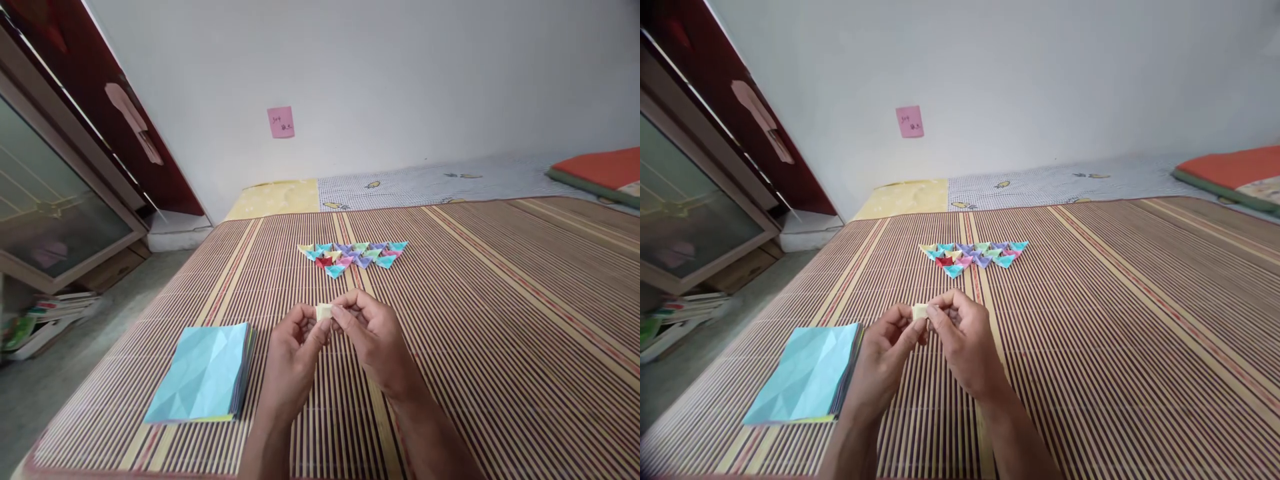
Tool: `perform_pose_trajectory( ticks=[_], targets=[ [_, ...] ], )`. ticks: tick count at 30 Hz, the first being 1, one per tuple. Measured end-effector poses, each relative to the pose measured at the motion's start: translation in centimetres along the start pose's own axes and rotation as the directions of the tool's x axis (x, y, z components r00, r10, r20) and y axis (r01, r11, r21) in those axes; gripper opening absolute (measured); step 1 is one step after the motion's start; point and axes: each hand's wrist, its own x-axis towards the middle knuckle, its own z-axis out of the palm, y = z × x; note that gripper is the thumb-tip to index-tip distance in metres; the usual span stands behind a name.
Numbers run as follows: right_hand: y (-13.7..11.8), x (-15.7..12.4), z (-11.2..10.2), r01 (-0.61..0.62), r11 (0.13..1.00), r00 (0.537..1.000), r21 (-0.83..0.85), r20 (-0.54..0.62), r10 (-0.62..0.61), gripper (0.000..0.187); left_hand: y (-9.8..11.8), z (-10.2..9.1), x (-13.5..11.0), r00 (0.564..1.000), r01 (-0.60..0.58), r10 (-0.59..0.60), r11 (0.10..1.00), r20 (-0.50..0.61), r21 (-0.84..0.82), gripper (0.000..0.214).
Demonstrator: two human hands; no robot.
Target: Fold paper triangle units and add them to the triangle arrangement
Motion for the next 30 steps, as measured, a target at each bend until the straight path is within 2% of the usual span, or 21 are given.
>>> perform_pose_trajectory(
  ticks=[2,5,9,13,15,18,21,23,27,30],
  targets=[
    [0.0,0.0,0.0,0.006,1.0,1.0,-0.005,0.004,-0.006,0.017,0.0,0.1,0.0,1.0,0.002,-0.002,1.0,-0.01,-0.014,0.023],
    [-0.4,0.0,-0.5,0.053,0.993,0.993,-0.104,0.112,-0.041,0.018,0.1,-0.2,0.1,1.0,0.009,-0.009,1.0,-0.003,0.002,0.023],
    [-1.0,-0.3,-1.4,0.175,0.934,0.966,-0.311,0.236,-0.102,0.023,0.3,-0.9,0.1,0.999,-0.031,0.025,0.991,0.048,0.132,0.025],
    [-0.9,-0.6,-1.5,0.21,0.895,0.952,-0.394,0.292,-0.094,0.028,0.4,-1.3,-0.2,0.992,-0.059,0.032,0.972,0.119,0.228,0.026],
    [-0.8,-0.6,-1.3,0.223,0.887,0.955,-0.405,0.271,-0.116,0.029,0.3,-1.0,-0.2,0.996,-0.034,0.019,0.986,0.093,0.165,0.026],
    [-0.8,-0.5,-0.7,0.237,0.893,0.966,-0.383,0.189,-0.176,0.028,-0.1,-0.2,-0.1,0.999,0.035,-0.033,0.998,0.044,-0.054,0.025],
    [-0.9,-0.4,-0.4,0.24,0.904,0.969,-0.354,0.144,-0.2,0.029,-0.5,0.3,0.0,0.998,0.055,-0.055,0.969,0.009,-0.24,0.022],
    [-0.9,-0.4,-0.4,0.239,0.907,0.967,-0.346,0.172,-0.189,0.029,-0.6,0.4,0.0,0.999,0.05,-0.053,0.951,-0.001,-0.305,0.02],
    [-1.4,-0.6,-1.0,0.24,0.91,0.943,-0.339,0.302,-0.137,0.024,-0.4,0.2,0.0,0.997,0.08,-0.072,0.927,0.036,-0.368,0.019],
    [-1.8,-0.8,-1.0,0.216,0.913,0.947,-0.347,0.303,-0.109,0.029,-0.2,0.0,-0.1,0.995,0.095,-0.079,0.916,0.058,-0.389,0.02]
  ],
)
